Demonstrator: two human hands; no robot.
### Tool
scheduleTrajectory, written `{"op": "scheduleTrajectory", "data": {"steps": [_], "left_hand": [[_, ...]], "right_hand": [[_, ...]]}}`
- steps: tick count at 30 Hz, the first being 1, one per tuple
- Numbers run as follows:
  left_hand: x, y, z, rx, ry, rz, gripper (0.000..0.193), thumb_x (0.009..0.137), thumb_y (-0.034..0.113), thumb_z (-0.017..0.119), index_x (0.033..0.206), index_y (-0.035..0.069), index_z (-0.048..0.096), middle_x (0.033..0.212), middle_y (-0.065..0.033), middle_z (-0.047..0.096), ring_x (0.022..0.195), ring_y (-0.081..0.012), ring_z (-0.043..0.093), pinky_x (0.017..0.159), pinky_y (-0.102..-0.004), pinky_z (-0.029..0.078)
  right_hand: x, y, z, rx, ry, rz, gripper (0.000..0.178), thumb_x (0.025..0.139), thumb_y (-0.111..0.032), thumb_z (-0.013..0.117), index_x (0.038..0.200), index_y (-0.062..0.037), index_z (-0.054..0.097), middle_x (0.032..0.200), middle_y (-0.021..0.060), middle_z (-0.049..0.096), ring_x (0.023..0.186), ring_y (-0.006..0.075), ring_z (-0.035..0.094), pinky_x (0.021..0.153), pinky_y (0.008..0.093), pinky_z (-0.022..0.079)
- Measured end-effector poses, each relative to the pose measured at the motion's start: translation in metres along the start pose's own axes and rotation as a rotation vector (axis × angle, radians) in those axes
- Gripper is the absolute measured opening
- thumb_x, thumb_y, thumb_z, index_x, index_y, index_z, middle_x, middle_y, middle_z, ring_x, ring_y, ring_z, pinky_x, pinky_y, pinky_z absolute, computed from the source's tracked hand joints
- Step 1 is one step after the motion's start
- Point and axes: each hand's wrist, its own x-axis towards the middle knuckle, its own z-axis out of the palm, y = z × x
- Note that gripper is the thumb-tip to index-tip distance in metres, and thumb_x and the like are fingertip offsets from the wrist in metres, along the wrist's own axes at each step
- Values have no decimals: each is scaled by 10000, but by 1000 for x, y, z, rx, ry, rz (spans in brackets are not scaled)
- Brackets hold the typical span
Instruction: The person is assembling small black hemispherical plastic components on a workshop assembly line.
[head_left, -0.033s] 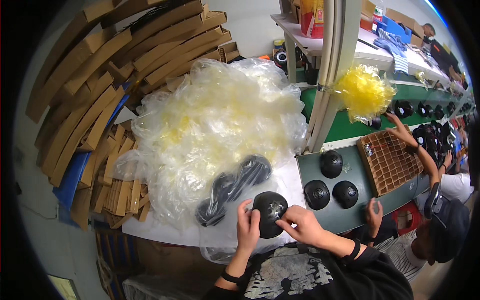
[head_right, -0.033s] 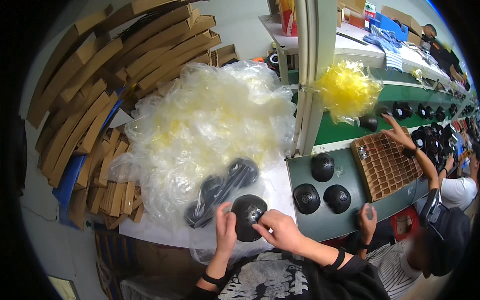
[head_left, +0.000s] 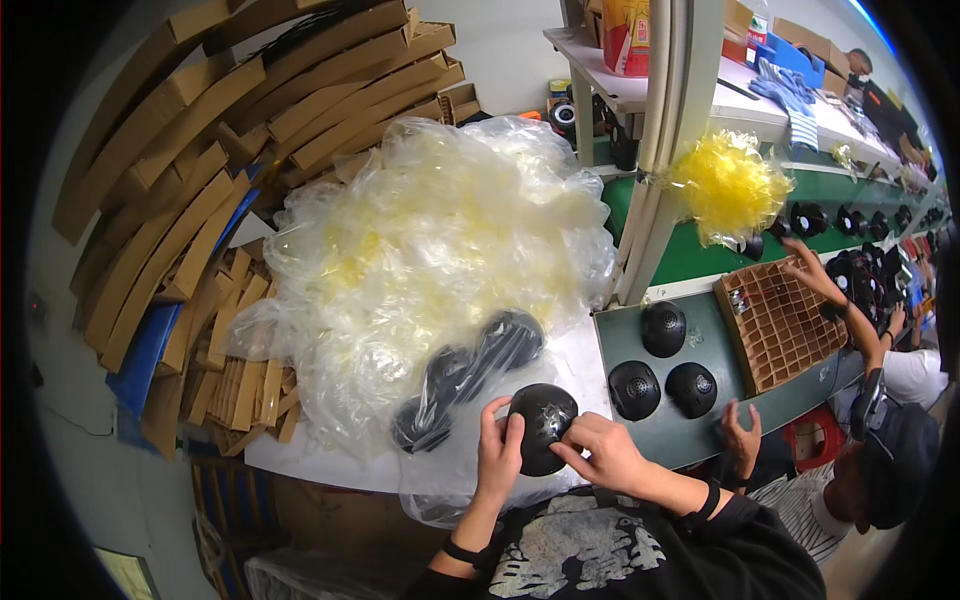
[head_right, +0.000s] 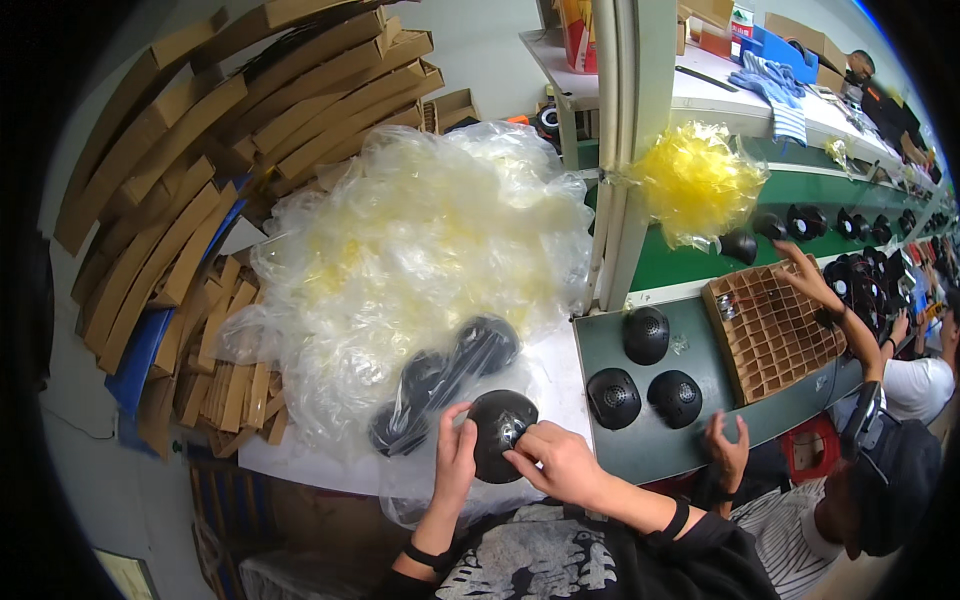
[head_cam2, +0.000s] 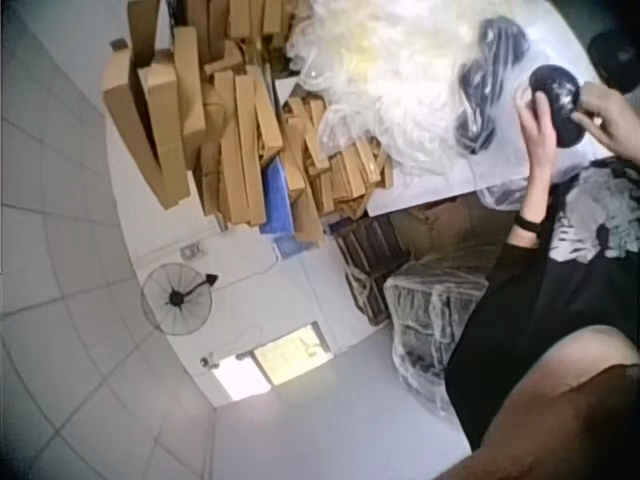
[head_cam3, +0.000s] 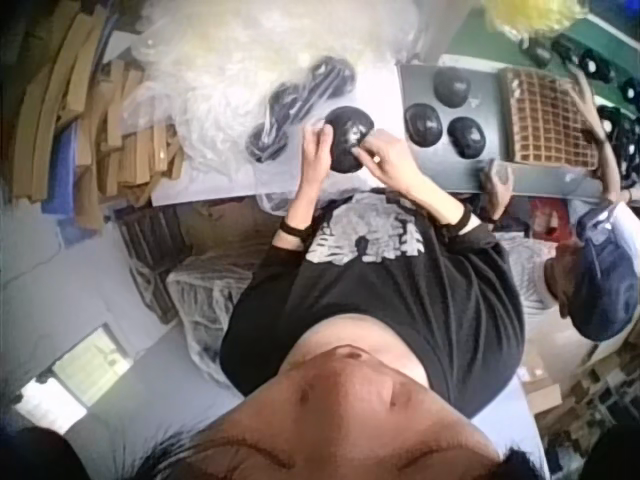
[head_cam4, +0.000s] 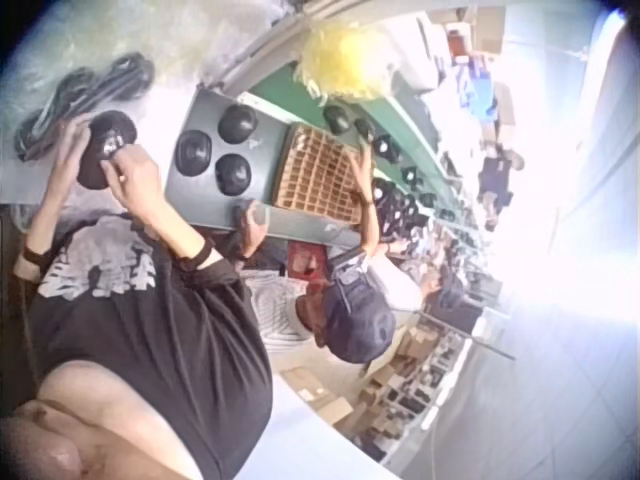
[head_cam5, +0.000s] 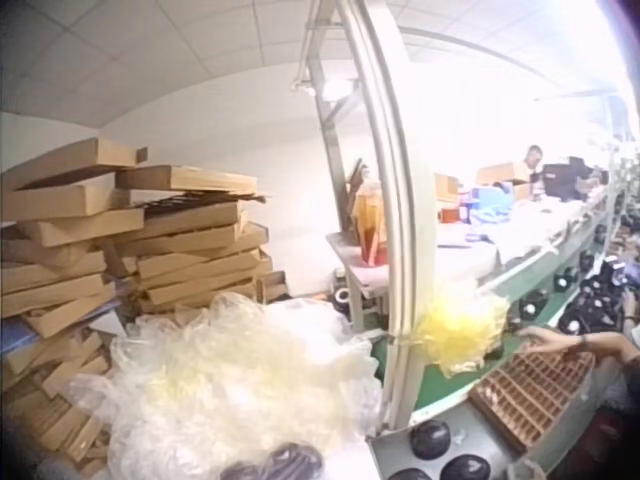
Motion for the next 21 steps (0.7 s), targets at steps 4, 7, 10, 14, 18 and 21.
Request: {"op": "scheduleTrajectory", "data": {"steps": [4, 7, 10, 14, 18, 21], "left_hand": [[18, -7, 13, -121, 10, -69, 371, 886, 178, 610, 1185, 26, 451, 863, -93, 629, 765, -112, 569, 668, -243, 455], [25, -8, 15, -56, 12, 28, 416, 822, 177, 682, 1154, 27, 482, 822, -80, 641, 724, -112, 577, 633, -253, 464], [35, -32, -18, 336, 204, 270, 467, 761, 146, 722, 1145, 30, 482, 846, -99, 659, 819, -149, 617, 726, -263, 468], [22, -13, -42, -14, 148, 218, 611, 755, 127, 731, 1242, 31, 376, 965, -141, 638, 867, -172, 610, 781, -273, 465], [10, 15, -28, -168, -2, 250, 635, 742, 189, 756, 1233, 21, 389, 949, -113, 629, 846, -144, 599, 761, -249, 456], [1, 25, -25, -302, -55, 154, 760, 683, 351, 808, 1230, 24, 394, 889, -58, 606, 811, -117, 571, 730, -224, 436]], "right_hand": [[-4, 6, 5, 9, -5, -17, 203, 807, -140, 661, 690, -24, 541, 657, 111, 532, 594, 278, 518, 524, 358, 410], [-2, -5, -20, 649, -28, 402, 205, 831, -124, 639, 688, -25, 530, 608, 87, 498, 560, 214, 501, 506, 314, 373], [22, -44, -89, 738, 46, 56, 204, 840, -95, 607, 672, -29, 511, 594, 49, 476, 539, 158, 450, 510, 281, 341], [76, -29, -163, -277, 815, -401, 242, 841, -104, 581, 648, 1, 479, 603, 30, 463, 522, 152, 414, 501, 277, 304], [103, 28, -220, -592, 938, 29, 370, 822, -277, 678, 656, 1, 500, 558, 31, 466, 500, 123, 418, 487, 285, 347], [96, 28, -219, -743, 958, 231, 395, 804, -333, 701, 640, -14, 537, 537, 32, 490, 476, 121, 436, 487, 282, 373]]}}
